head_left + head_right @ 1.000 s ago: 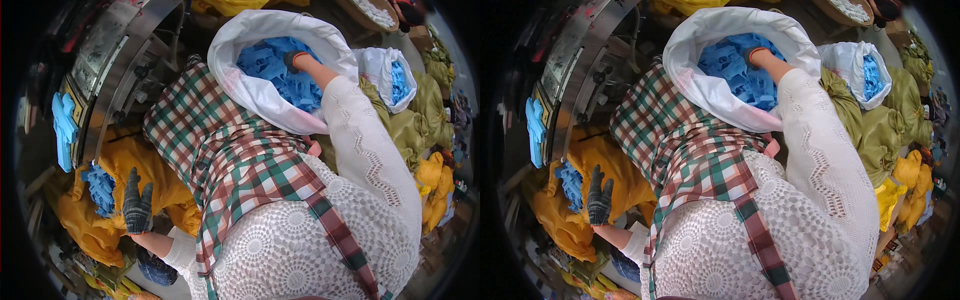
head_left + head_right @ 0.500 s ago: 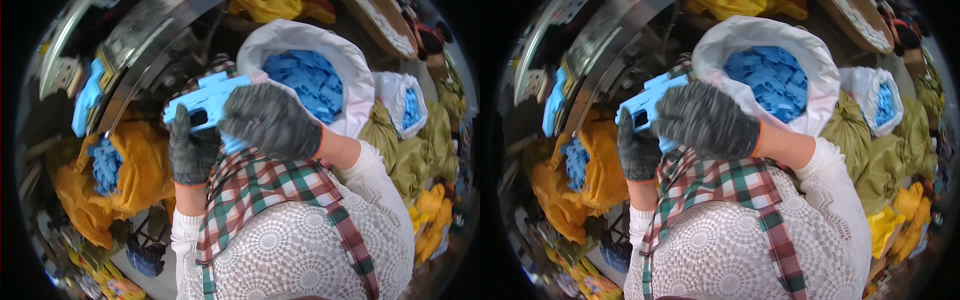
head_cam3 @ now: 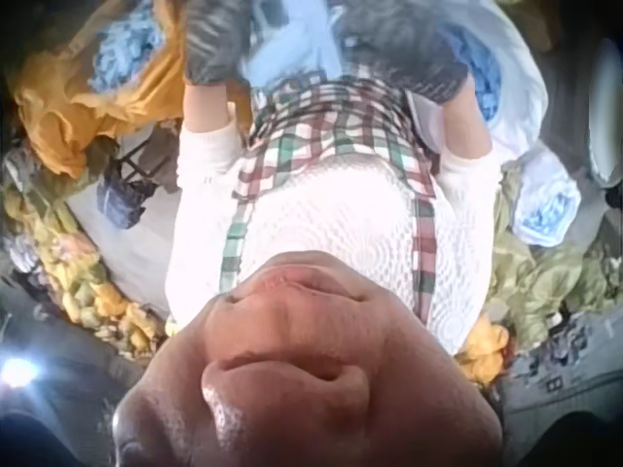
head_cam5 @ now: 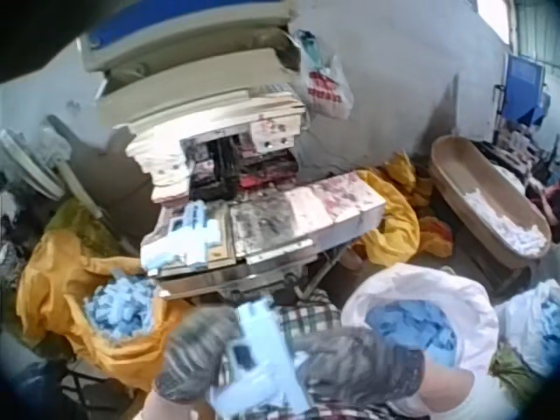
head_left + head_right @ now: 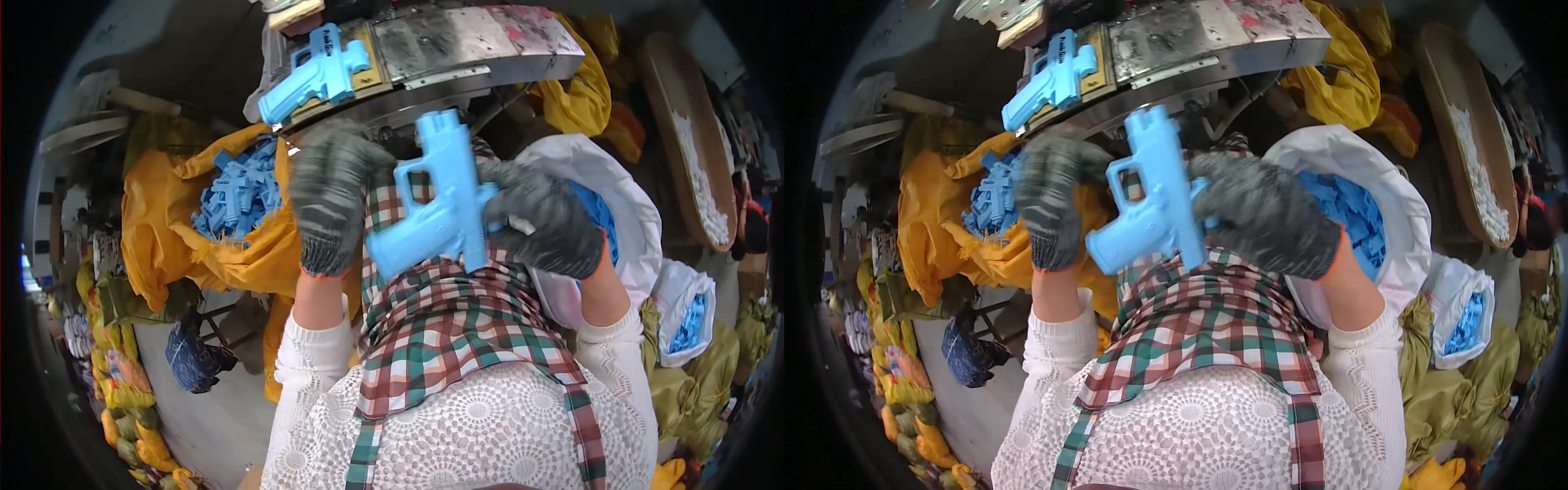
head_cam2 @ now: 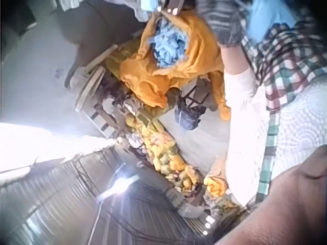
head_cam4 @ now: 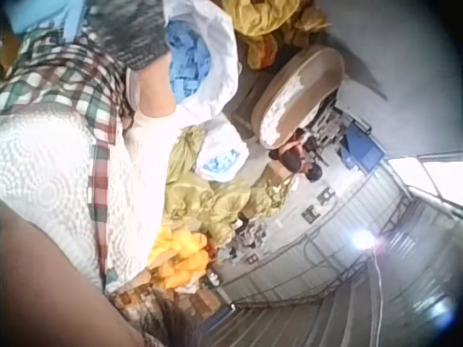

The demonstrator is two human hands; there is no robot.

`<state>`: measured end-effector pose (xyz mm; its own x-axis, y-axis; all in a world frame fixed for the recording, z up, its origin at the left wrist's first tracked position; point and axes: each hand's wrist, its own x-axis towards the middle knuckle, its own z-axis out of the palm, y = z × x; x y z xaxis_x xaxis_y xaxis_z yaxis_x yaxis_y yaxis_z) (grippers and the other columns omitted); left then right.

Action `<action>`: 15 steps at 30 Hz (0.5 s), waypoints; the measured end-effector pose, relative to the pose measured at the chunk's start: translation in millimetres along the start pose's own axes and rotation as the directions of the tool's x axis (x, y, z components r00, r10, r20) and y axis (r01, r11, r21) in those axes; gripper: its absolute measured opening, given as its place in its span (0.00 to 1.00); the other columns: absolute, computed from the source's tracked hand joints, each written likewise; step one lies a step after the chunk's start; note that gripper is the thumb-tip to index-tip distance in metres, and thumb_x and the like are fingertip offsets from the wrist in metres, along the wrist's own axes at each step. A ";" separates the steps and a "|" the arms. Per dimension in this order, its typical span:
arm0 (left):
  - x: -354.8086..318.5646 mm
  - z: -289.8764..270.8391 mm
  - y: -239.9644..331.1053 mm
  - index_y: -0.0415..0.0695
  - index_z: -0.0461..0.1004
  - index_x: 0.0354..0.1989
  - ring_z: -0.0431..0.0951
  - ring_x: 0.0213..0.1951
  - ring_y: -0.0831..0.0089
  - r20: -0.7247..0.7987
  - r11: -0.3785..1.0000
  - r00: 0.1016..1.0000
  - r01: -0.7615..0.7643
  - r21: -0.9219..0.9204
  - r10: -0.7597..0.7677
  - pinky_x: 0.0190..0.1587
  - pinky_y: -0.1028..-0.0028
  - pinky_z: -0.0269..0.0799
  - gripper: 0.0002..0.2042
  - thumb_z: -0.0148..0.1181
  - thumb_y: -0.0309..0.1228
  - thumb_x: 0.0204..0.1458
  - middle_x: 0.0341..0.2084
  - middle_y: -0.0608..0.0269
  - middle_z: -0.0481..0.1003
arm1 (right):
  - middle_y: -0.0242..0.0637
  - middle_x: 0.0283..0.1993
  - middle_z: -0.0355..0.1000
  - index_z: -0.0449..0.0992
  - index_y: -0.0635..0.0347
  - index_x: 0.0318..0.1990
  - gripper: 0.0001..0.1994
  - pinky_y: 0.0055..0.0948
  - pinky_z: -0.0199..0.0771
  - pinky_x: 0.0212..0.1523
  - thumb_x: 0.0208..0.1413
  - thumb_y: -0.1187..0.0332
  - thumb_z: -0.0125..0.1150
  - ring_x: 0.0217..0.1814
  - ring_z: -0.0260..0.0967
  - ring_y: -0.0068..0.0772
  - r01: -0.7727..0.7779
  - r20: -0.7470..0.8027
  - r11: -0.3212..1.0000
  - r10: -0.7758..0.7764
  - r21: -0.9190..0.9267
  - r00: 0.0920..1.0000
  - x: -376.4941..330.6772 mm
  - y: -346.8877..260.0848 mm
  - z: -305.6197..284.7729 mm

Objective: Assembling plastic toy guns at a workbench in a manufacturing facility.

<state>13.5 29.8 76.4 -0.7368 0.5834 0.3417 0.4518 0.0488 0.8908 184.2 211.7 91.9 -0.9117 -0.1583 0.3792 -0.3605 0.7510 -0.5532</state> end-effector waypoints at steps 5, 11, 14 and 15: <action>66.9 -38.9 0.6 0.37 0.63 0.55 0.72 0.49 0.66 -0.281 0.741 0.770 -0.339 0.580 0.572 0.52 0.71 0.68 0.19 0.53 0.26 0.55 0.47 0.52 0.71 | 0.40 0.46 0.71 0.73 0.59 0.44 0.22 0.29 0.71 0.45 0.36 0.75 0.71 0.43 0.72 0.35 -0.180 -0.316 0.981 0.192 0.065 0.929 -18.4 15.5 -14.3; 104.1 -55.6 7.9 0.48 0.60 0.60 0.72 0.44 0.55 0.197 0.241 0.976 -0.215 0.946 0.097 0.49 0.61 0.66 0.27 0.58 0.40 0.51 0.41 0.52 0.72 | 0.37 0.44 0.73 0.71 0.58 0.49 0.27 0.28 0.71 0.46 0.36 0.74 0.72 0.43 0.72 0.32 -0.135 -0.426 0.984 0.172 0.117 0.888 0.9 24.5 -6.7; 81.9 -51.0 -24.3 0.48 0.62 0.59 0.72 0.40 0.56 0.176 0.236 0.915 -0.273 0.932 0.364 0.44 0.61 0.67 0.28 0.60 0.37 0.48 0.38 0.53 0.72 | 0.36 0.46 0.73 0.72 0.57 0.50 0.27 0.27 0.72 0.46 0.38 0.71 0.72 0.44 0.72 0.29 -0.223 -0.467 0.949 0.305 0.224 0.830 19.5 25.1 -8.1; 68.8 -53.8 -32.9 0.47 0.62 0.58 0.72 0.39 0.56 0.133 0.287 0.836 -0.326 0.901 0.532 0.43 0.61 0.68 0.27 0.61 0.36 0.47 0.38 0.52 0.72 | 0.36 0.46 0.73 0.72 0.57 0.50 0.27 0.27 0.72 0.46 0.38 0.71 0.72 0.44 0.72 0.29 -0.217 -0.467 0.951 0.298 0.220 0.832 27.7 29.3 -9.7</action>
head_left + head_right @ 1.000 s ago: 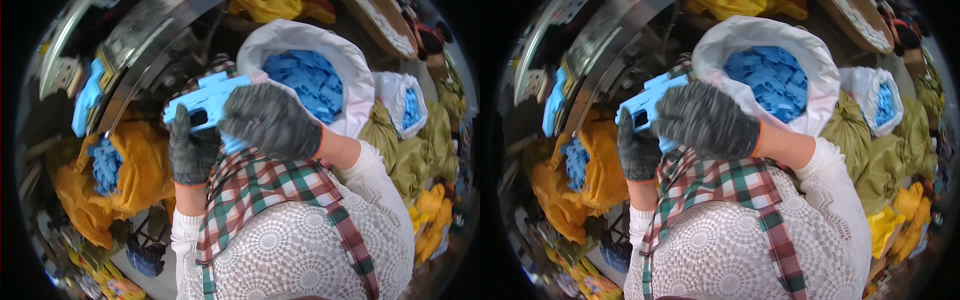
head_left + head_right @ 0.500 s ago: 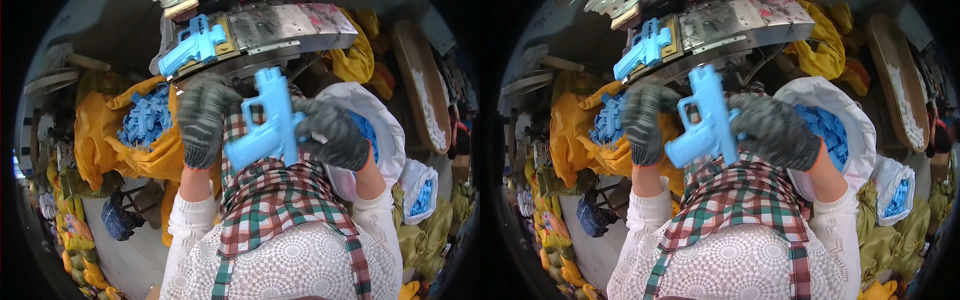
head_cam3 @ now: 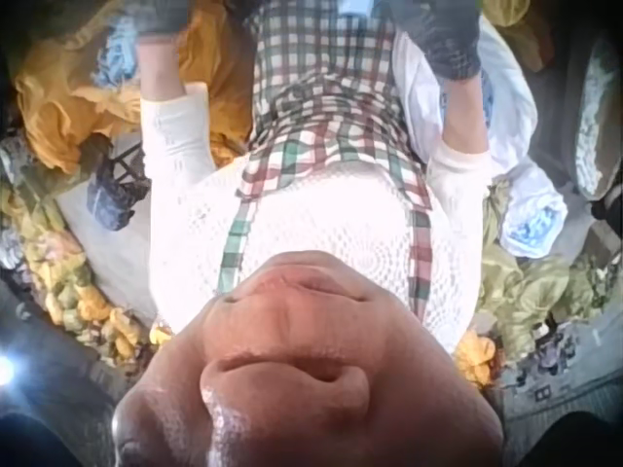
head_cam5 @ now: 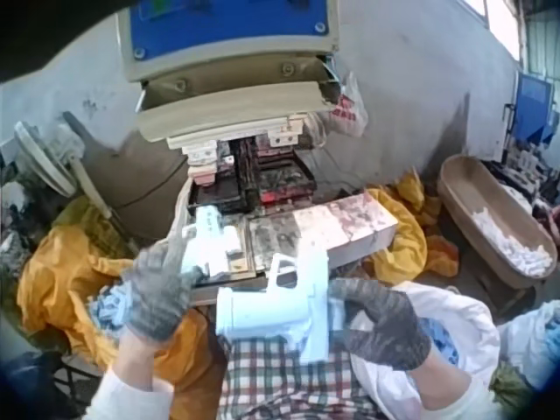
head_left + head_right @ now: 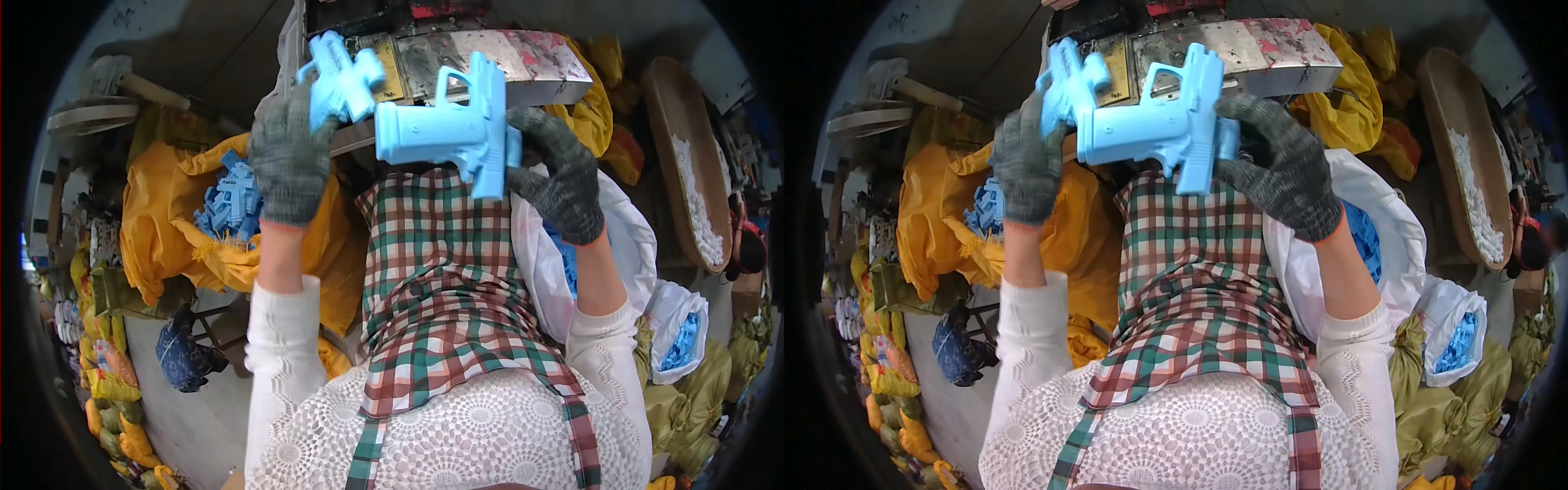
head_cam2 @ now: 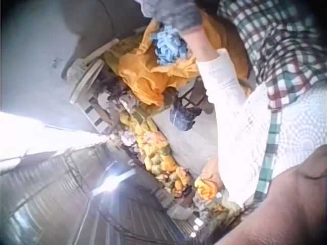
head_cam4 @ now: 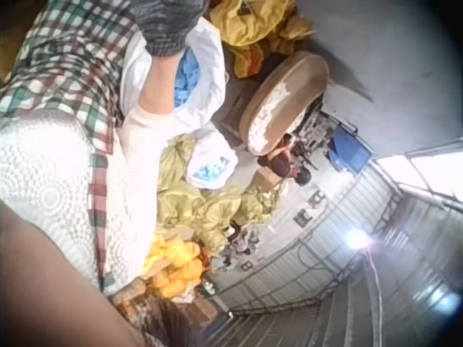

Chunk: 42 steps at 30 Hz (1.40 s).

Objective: Assembling plastic toy guns at a workbench in a manufacturing facility.

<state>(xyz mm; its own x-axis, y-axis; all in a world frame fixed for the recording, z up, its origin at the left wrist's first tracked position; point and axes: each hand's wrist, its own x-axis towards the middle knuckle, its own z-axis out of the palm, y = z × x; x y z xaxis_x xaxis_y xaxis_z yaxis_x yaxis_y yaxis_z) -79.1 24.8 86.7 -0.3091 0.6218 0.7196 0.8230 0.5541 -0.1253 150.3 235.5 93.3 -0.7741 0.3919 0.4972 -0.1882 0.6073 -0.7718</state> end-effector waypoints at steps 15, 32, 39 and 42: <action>-109.8 -54.5 -42.7 0.39 0.59 0.60 0.64 0.56 0.49 0.306 0.954 0.905 0.268 0.132 -0.297 0.59 0.58 0.56 0.32 0.62 0.37 0.47 0.52 0.41 0.66 | 0.40 0.53 0.69 0.75 0.56 0.47 0.15 0.35 0.65 0.57 0.54 0.62 0.56 0.55 0.66 0.41 0.523 0.253 0.795 -0.461 -0.309 0.851 113.5 37.0 66.3; -93.5 -38.9 23.7 0.50 0.59 0.62 0.69 0.55 0.60 0.903 0.898 0.422 0.363 -0.249 0.080 0.53 0.66 0.65 0.28 0.58 0.32 0.51 0.51 0.51 0.70 | 0.51 0.40 0.74 0.79 0.58 0.39 0.19 0.40 0.72 0.44 0.43 0.55 0.57 0.44 0.73 0.47 -0.420 -0.048 0.096 0.946 -0.902 0.320 -267.2 265.9 -66.0; -90.6 -26.1 46.3 0.46 0.61 0.61 0.68 0.56 0.60 0.861 0.868 0.471 0.327 -0.373 0.193 0.54 0.66 0.64 0.26 0.59 0.31 0.51 0.52 0.51 0.69 | 0.49 0.31 0.75 0.78 0.59 0.28 0.09 0.38 0.74 0.31 0.43 0.69 0.52 0.32 0.76 0.41 -0.588 -0.146 0.136 0.902 -0.797 0.407 -202.9 228.8 -122.0; -78.4 -26.4 69.2 0.43 0.64 0.58 0.69 0.53 0.56 0.725 0.780 0.576 0.225 -0.585 0.377 0.54 0.64 0.65 0.25 0.60 0.33 0.50 0.51 0.50 0.70 | 0.48 0.27 0.74 0.78 0.60 0.26 0.08 0.37 0.73 0.28 0.42 0.69 0.52 0.27 0.74 0.43 -0.316 0.054 0.359 0.731 -0.878 0.680 -182.9 234.8 -161.0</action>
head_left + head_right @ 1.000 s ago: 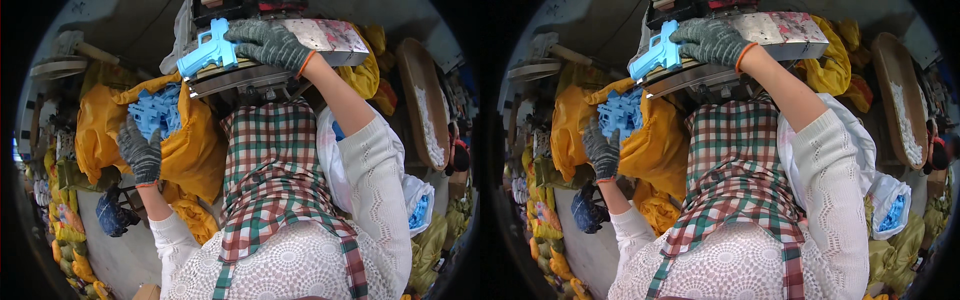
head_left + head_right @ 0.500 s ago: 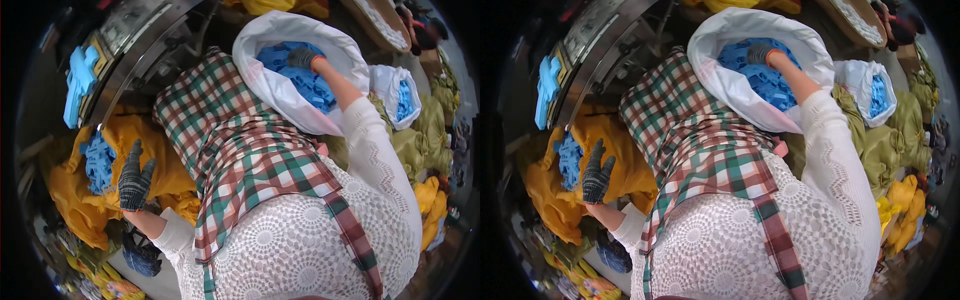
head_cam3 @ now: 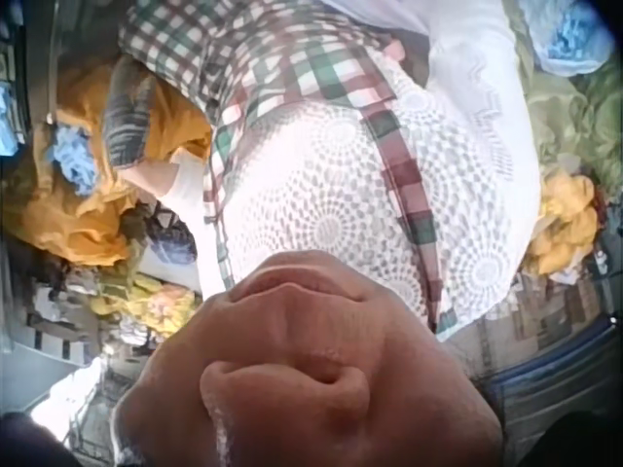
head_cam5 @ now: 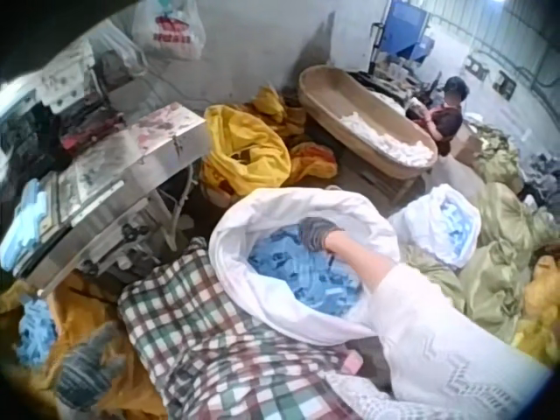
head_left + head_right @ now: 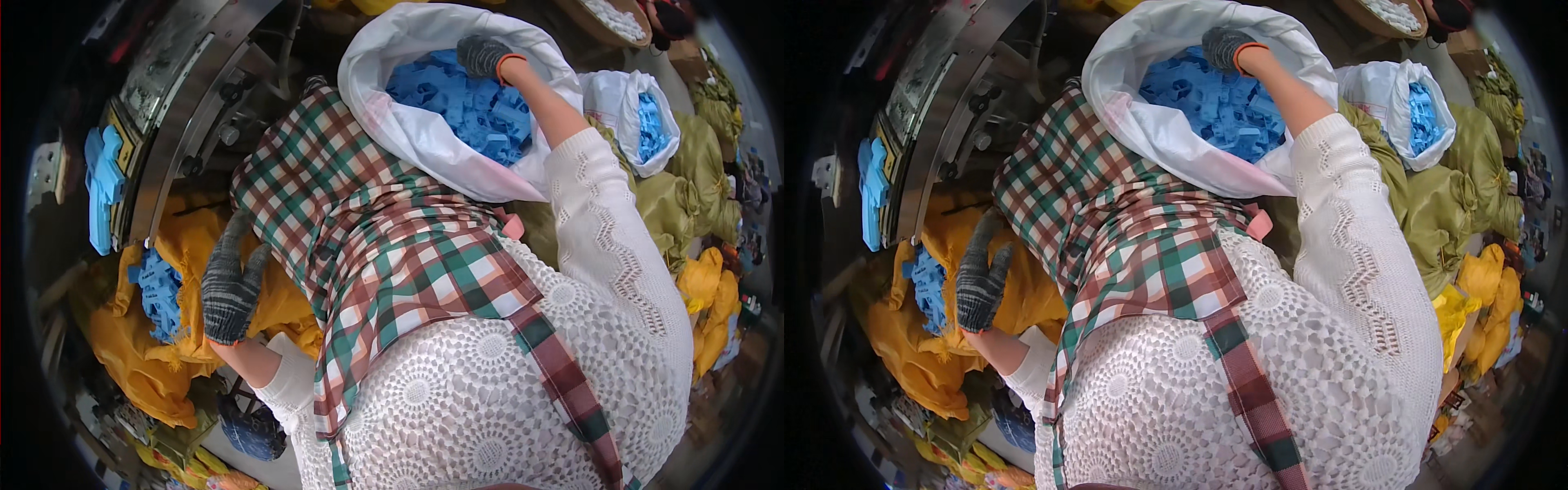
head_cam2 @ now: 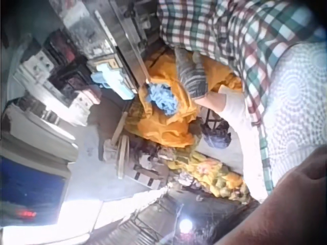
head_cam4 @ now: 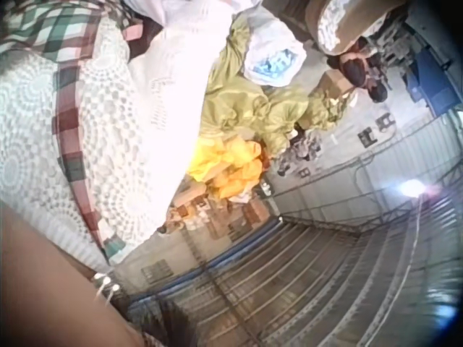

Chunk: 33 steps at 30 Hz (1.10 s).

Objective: Assembling plastic toy guns at a workbench in a manufacturing facility.

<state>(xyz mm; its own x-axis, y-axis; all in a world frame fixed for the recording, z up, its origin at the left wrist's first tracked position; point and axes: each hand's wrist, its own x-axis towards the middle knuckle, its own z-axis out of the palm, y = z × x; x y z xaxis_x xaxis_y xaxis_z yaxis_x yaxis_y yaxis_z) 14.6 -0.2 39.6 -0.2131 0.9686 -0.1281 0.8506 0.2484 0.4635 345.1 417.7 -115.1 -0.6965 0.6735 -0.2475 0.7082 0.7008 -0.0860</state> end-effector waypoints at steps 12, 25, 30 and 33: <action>-2.8 -7.9 12.7 0.44 0.62 0.60 0.64 0.59 0.61 0.167 0.957 0.943 0.286 0.044 -0.289 0.58 0.67 0.61 0.26 0.59 0.32 0.52 0.55 0.53 0.67 | 0.46 0.51 0.69 0.76 0.52 0.46 0.22 0.38 0.67 0.52 0.45 0.53 0.52 0.52 0.69 0.45 -0.454 0.318 0.885 0.462 -0.105 0.828 51.1 18.3 155.1; 14.5 3.5 0.7 0.42 0.63 0.58 0.69 0.52 0.52 0.078 0.999 0.996 0.050 0.018 -0.051 0.53 0.63 0.64 0.27 0.60 0.36 0.49 0.48 0.45 0.70 | 0.47 0.49 0.72 0.78 0.53 0.44 0.28 0.35 0.68 0.54 0.34 0.48 0.64 0.53 0.69 0.44 -0.388 0.186 0.921 0.374 0.040 0.908 58.2 -13.4 173.3; 4.6 5.2 3.4 0.41 0.64 0.56 0.71 0.46 0.49 0.098 0.994 0.990 0.093 0.065 -0.099 0.49 0.61 0.67 0.27 0.60 0.38 0.48 0.42 0.45 0.72 | 0.47 0.49 0.72 0.77 0.53 0.45 0.29 0.35 0.68 0.54 0.32 0.49 0.66 0.52 0.69 0.45 -0.418 0.124 0.908 0.411 0.030 0.903 29.6 -1.2 134.5; 6.0 -3.8 19.5 0.43 0.63 0.57 0.70 0.47 0.50 0.037 0.993 0.993 0.115 -0.010 -0.115 0.50 0.61 0.66 0.28 0.62 0.37 0.46 0.44 0.46 0.72 | 0.49 0.35 0.73 0.76 0.58 0.33 0.17 0.42 0.69 0.43 0.31 0.63 0.63 0.41 0.70 0.52 -0.197 -0.199 0.962 0.234 0.188 0.952 3.4 -14.6 36.6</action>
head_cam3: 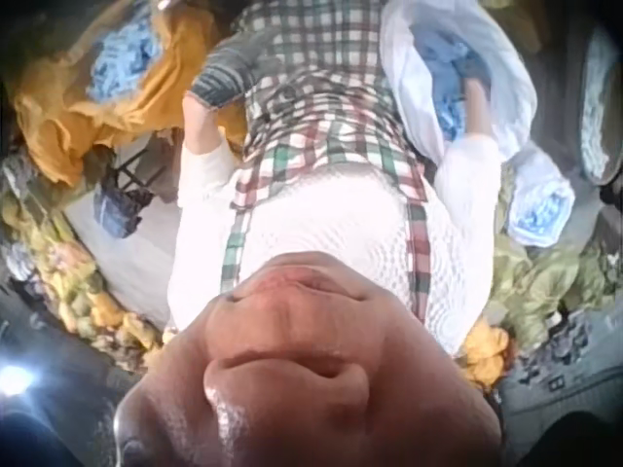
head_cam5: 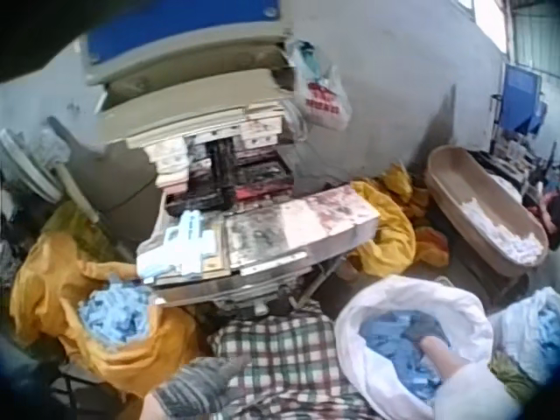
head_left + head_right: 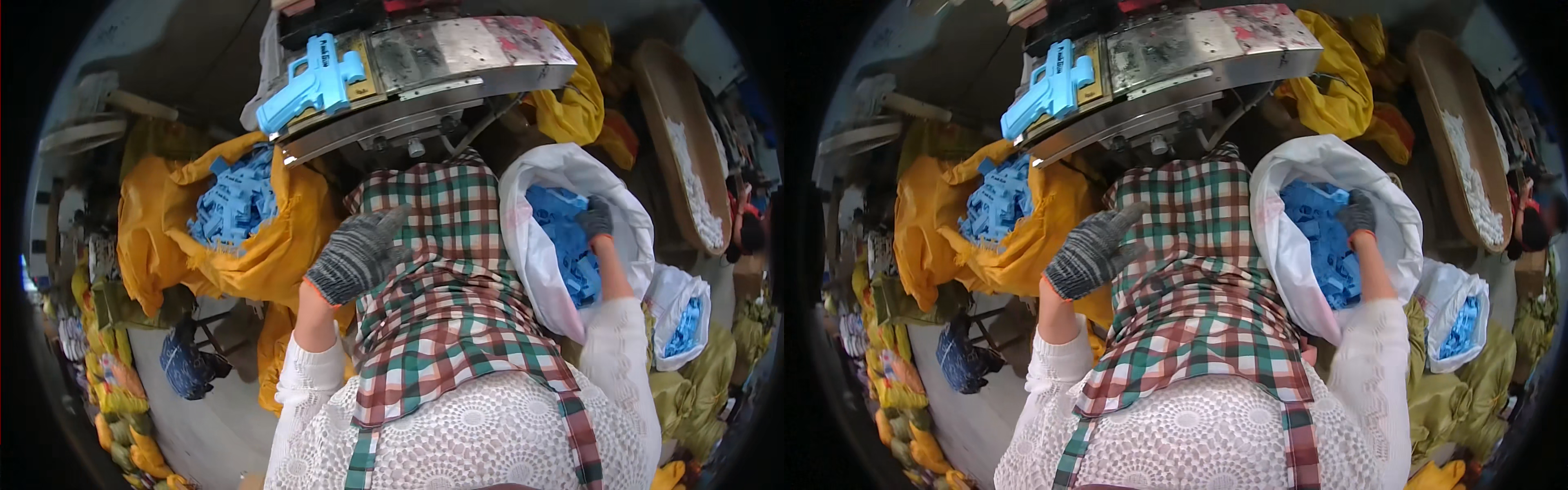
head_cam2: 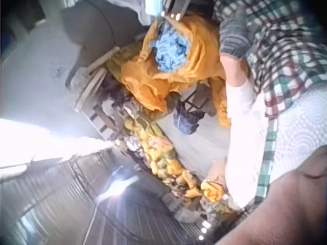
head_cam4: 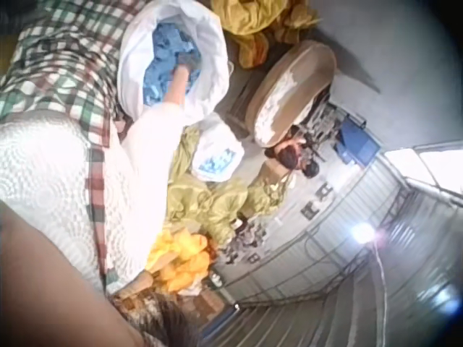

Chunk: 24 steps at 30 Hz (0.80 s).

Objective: Assembling plastic toy guns at a workbench in a manufacturing facility.

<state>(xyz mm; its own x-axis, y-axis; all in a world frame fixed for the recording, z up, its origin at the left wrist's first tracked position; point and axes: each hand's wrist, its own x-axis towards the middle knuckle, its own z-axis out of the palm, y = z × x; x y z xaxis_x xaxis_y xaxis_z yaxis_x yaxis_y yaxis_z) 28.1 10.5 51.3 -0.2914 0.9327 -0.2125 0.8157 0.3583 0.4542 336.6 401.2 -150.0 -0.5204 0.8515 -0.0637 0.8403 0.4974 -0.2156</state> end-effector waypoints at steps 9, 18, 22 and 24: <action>27.2 21.5 58.7 0.39 0.57 0.61 0.68 0.54 0.54 -0.415 0.899 0.859 -0.399 -0.180 0.299 0.56 0.63 0.62 0.36 0.67 0.34 0.42 0.52 0.45 0.67 | 0.38 0.42 0.73 0.75 0.57 0.37 0.13 0.38 0.66 0.53 0.40 0.75 0.64 0.48 0.70 0.43 0.785 -0.419 0.575 -0.669 0.233 0.614 -108.0 -182.3 -182.6; 23.9 40.1 29.3 0.40 0.69 0.46 0.72 0.33 0.56 -0.602 0.969 0.763 -0.135 0.208 0.235 0.36 0.58 0.66 0.22 0.58 0.29 0.36 0.30 0.52 0.71 | 0.40 0.47 0.71 0.75 0.56 0.40 0.14 0.40 0.66 0.53 0.43 0.71 0.65 0.52 0.67 0.46 0.839 -0.181 0.512 -0.821 0.186 0.541 -111.7 -242.2 -188.0; 18.7 26.2 24.8 0.41 0.71 0.43 0.71 0.34 0.56 -0.570 0.924 0.743 -0.177 0.339 0.351 0.38 0.57 0.66 0.19 0.56 0.29 0.38 0.33 0.54 0.71 | 0.42 0.51 0.70 0.75 0.57 0.42 0.16 0.39 0.66 0.53 0.42 0.71 0.65 0.53 0.67 0.46 0.771 -0.095 0.550 -0.791 0.321 0.604 -109.2 -244.5 -187.2; 27.1 14.4 14.7 0.42 0.72 0.42 0.72 0.36 0.55 -0.636 0.882 0.625 -0.204 0.425 0.452 0.40 0.56 0.66 0.20 0.59 0.29 0.35 0.33 0.53 0.72 | 0.43 0.50 0.70 0.74 0.58 0.41 0.18 0.39 0.67 0.52 0.40 0.71 0.68 0.51 0.68 0.46 0.851 -0.231 0.443 -0.830 0.282 0.508 -98.3 -243.9 -174.6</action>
<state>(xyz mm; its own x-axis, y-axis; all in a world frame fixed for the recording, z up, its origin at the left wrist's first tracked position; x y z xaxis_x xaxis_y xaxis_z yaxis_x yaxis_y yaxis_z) 39.4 40.5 39.7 -0.1317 0.7712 0.6228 0.9912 0.1079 0.0761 209.4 225.1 79.0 -0.9265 0.0586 0.3717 -0.1137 0.8981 -0.4249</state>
